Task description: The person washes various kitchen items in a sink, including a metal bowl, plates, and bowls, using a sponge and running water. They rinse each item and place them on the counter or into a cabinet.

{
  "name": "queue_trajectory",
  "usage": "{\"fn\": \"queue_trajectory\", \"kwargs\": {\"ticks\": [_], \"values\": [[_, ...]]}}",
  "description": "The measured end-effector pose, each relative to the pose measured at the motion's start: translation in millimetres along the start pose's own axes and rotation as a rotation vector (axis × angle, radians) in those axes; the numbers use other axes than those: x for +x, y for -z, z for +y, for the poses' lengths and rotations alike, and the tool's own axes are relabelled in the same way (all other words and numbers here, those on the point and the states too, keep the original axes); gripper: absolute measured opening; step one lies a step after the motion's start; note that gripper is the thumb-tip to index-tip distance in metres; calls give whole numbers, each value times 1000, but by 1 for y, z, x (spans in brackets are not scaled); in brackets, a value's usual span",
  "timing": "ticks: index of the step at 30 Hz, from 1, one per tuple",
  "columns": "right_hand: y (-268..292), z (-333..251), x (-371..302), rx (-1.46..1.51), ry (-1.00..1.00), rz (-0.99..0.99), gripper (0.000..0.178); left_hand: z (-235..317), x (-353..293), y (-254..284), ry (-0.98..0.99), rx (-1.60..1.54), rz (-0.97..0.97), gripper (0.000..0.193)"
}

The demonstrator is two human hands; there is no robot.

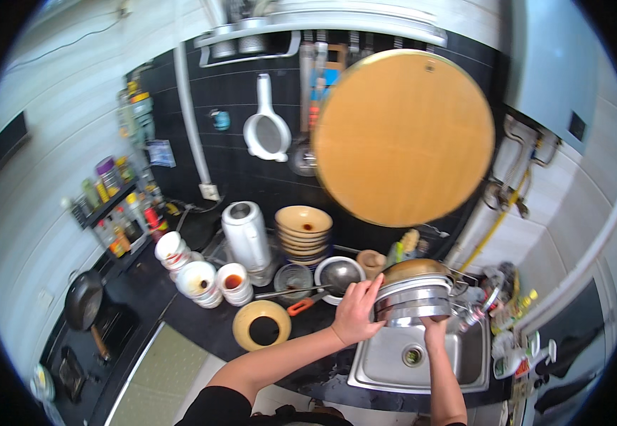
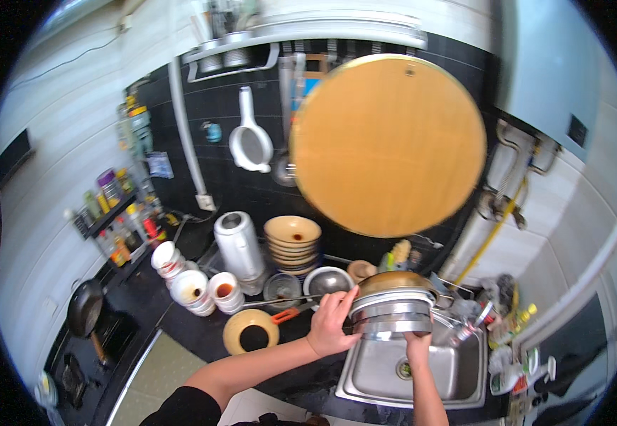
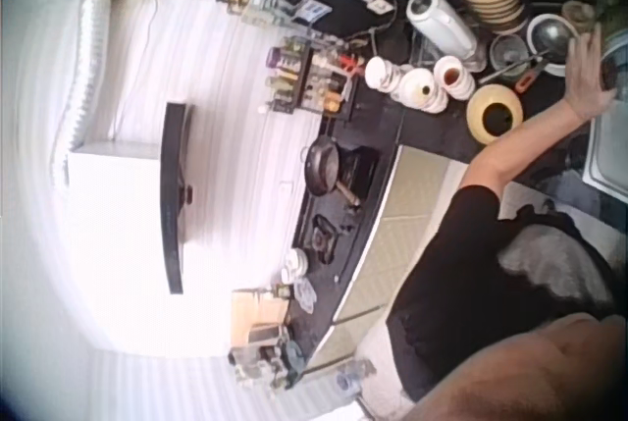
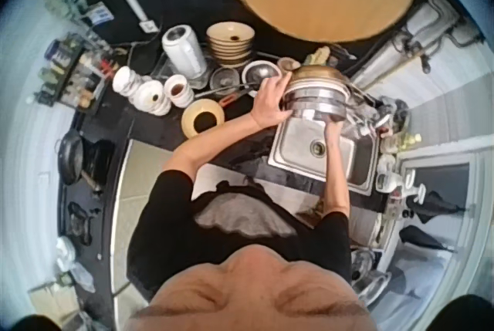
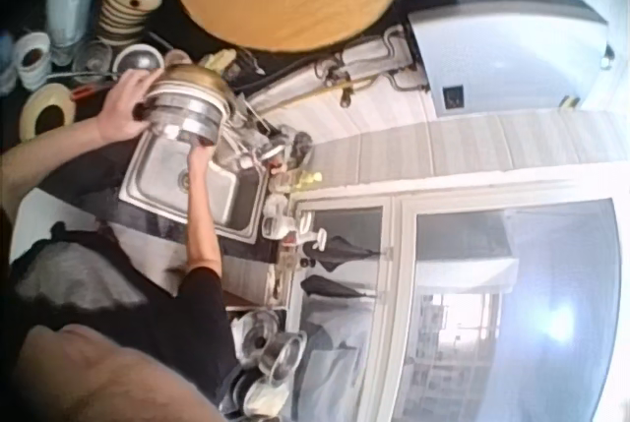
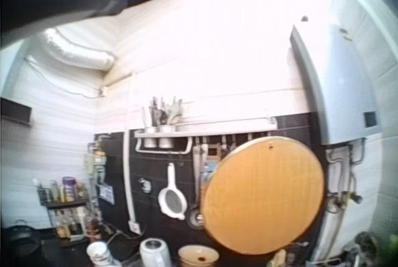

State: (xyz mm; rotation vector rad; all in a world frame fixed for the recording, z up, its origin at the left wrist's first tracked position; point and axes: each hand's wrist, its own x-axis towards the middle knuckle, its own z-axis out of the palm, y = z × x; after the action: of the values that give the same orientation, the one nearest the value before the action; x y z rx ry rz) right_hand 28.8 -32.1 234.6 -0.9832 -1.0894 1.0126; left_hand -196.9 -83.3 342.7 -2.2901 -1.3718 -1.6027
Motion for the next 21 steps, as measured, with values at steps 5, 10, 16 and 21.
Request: {"fn": "queue_trajectory", "kwargs": {"ticks": [5, 10, 16, 21], "values": [[-87, -51, -18, -102, -36, -291, 54, -1, -20, 84, 214, 121, 149, 69], [-202, -71, -54, -63, -109, -625, 58, 0, -67, 194, 478, 286, 323, 65], [-358, -70, -163, -15, -247, -1039, 58, 28, -162, 343, 814, 513, 515, 63], [-464, -60, -300, -6, -296, -1403, 55, 66, -271, 450, 1016, 756, 706, 59]]}}
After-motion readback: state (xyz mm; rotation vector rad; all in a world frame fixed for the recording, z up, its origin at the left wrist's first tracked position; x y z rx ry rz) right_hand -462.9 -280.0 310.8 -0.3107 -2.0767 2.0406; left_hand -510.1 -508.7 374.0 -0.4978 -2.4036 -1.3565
